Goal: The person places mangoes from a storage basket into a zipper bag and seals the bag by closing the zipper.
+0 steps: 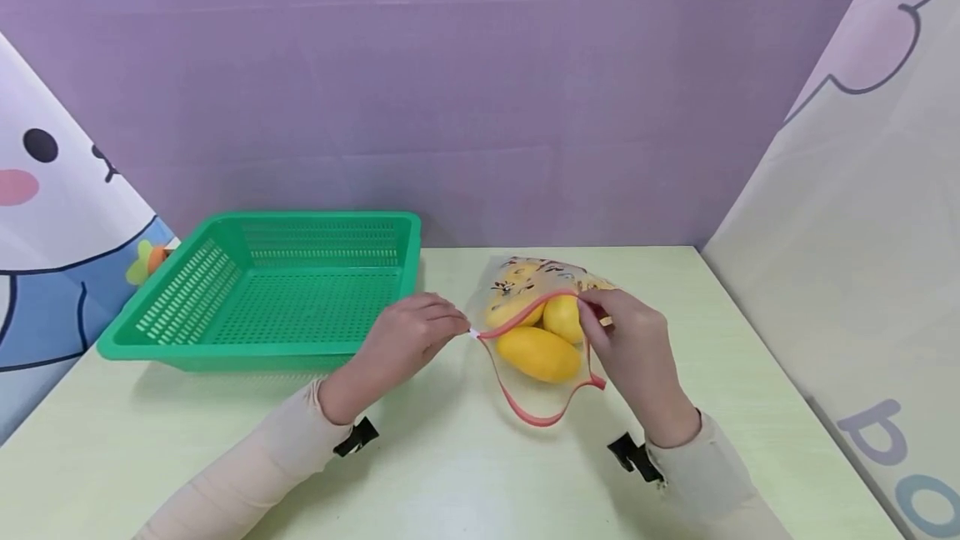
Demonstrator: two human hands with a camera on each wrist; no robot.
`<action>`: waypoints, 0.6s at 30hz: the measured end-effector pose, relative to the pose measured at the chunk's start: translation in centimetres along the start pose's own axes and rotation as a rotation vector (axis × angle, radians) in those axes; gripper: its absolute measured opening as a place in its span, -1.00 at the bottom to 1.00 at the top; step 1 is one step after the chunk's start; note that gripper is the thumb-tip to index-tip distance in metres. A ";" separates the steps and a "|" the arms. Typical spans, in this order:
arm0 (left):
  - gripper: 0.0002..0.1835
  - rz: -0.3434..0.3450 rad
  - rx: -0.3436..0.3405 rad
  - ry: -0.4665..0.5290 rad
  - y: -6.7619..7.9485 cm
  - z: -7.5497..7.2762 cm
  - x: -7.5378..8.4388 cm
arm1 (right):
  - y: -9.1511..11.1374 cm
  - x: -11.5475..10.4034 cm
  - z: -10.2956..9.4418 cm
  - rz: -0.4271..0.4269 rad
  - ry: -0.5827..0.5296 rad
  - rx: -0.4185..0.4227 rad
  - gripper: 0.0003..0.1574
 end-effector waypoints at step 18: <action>-0.85 -0.019 0.203 0.256 -1.5 -2.0 -0.1 | -1.5 0.1 -2.0 0.002 -0.099 0.084 -0.74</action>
Point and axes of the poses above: each hand's wrist, its own y-axis away from the middle knuckle, its own z-axis out of the palm, x = y × z, the point moved 4 cm from there along -y, towards the middle knuckle, and after that the axes turned 11 degrees about z, right-handed, at the moved point
